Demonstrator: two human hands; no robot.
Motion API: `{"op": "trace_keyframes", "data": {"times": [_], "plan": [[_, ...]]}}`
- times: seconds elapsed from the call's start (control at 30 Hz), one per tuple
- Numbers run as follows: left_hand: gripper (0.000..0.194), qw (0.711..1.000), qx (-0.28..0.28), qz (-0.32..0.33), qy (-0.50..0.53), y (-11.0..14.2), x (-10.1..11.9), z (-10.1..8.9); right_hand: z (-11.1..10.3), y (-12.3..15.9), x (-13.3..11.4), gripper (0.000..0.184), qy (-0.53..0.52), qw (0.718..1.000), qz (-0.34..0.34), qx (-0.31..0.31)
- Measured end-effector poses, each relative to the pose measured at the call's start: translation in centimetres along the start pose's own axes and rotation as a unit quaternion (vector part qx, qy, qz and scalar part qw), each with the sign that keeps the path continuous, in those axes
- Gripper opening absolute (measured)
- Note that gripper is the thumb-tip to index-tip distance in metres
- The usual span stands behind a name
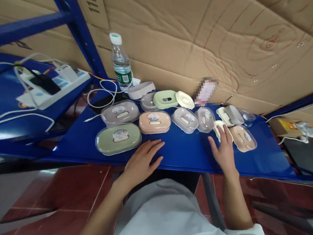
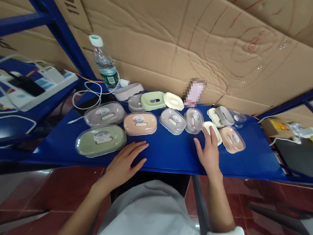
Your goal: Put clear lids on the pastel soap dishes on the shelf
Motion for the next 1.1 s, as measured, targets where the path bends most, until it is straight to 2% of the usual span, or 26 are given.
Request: {"op": "trace_keyframes", "data": {"times": [0.1, 0.17, 0.23, 0.33, 0.43, 0.53, 0.67, 0.73, 0.77, 0.83, 0.93, 0.97, 1.03, 1.1], "plan": [[0.045, 1.0, 0.005, 0.002, -0.009, -0.1, 0.1, 0.1, -0.9, 0.7, 0.4, 0.055, -0.004, 1.0, 0.004, 0.022], [0.042, 1.0, 0.01, 0.009, -0.011, -0.2, 0.2, 0.1, -1.1, 0.8, -0.2, 0.048, -0.02, 1.0, -0.017, 0.016], [0.039, 1.0, 0.016, 0.018, -0.011, -0.2, 0.3, 0.2, -0.6, -0.1, -1.8, 0.041, -0.049, 0.997, -0.064, -0.004], [0.037, 0.999, 0.023, 0.024, -0.014, -0.3, 0.3, 0.2, 0.9, -3.4, -5.5, 0.037, -0.099, 0.984, -0.141, -0.039], [0.035, 0.999, 0.024, 0.023, -0.022, -0.3, 0.3, 0.3, 3.9, -7.9, -9.5, 0.037, -0.108, 0.972, -0.195, -0.072], [0.034, 0.999, 0.022, 0.028, -0.027, -0.3, 0.5, 0.3, 8.3, -11.3, -13.7, 0.038, -0.095, 0.957, -0.246, -0.124], [0.032, 0.999, 0.023, 0.033, -0.027, -0.3, 0.6, 0.2, 14.2, -13.0, -17.6, 0.042, -0.056, 0.932, -0.296, -0.202], [0.032, 0.999, 0.024, 0.031, -0.027, -0.2, 0.6, 0.1, 15.6, -13.4, -18.4, 0.035, -0.04, 0.928, -0.299, -0.221], [0.033, 0.999, 0.023, 0.03, -0.026, -0.2, 0.6, 0.1, 15.5, -13.6, -18.5, 0.034, -0.041, 0.93, -0.294, -0.216], [0.037, 0.999, 0.024, 0.023, -0.018, -0.2, 0.5, 0.0, 13.3, -13.9, -18.5, 0.034, -0.065, 0.944, -0.276, -0.168], [0.047, 0.999, 0.038, 0.001, 0.011, -0.1, 0.4, -0.5, 6.4, -12.1, -17.7, 0.033, -0.132, 0.954, -0.265, -0.055], [0.051, 0.998, 0.051, -0.005, 0.025, 0.0, 0.3, -1.0, 3.9, -10.4, -17.5, 0.032, -0.153, 0.948, -0.277, -0.033], [0.06, 0.995, 0.079, -0.005, 0.057, 0.1, 0.4, -1.9, -0.1, -5.9, -17.4, 0.034, -0.183, 0.928, -0.322, -0.034], [0.064, 0.993, 0.085, 0.017, 0.078, 0.3, 0.9, -2.3, -2.1, -1.2, -17.0, 0.038, -0.181, 0.922, -0.337, -0.061]]}}
Point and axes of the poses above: each hand's wrist, its own y-axis away from the middle knuckle, its own z-axis out of the palm, x = y × z, the point moved 9 cm from there along -y, towards the middle knuckle, and after that the axes turned 13 degrees about x, right-handed, at the moved point
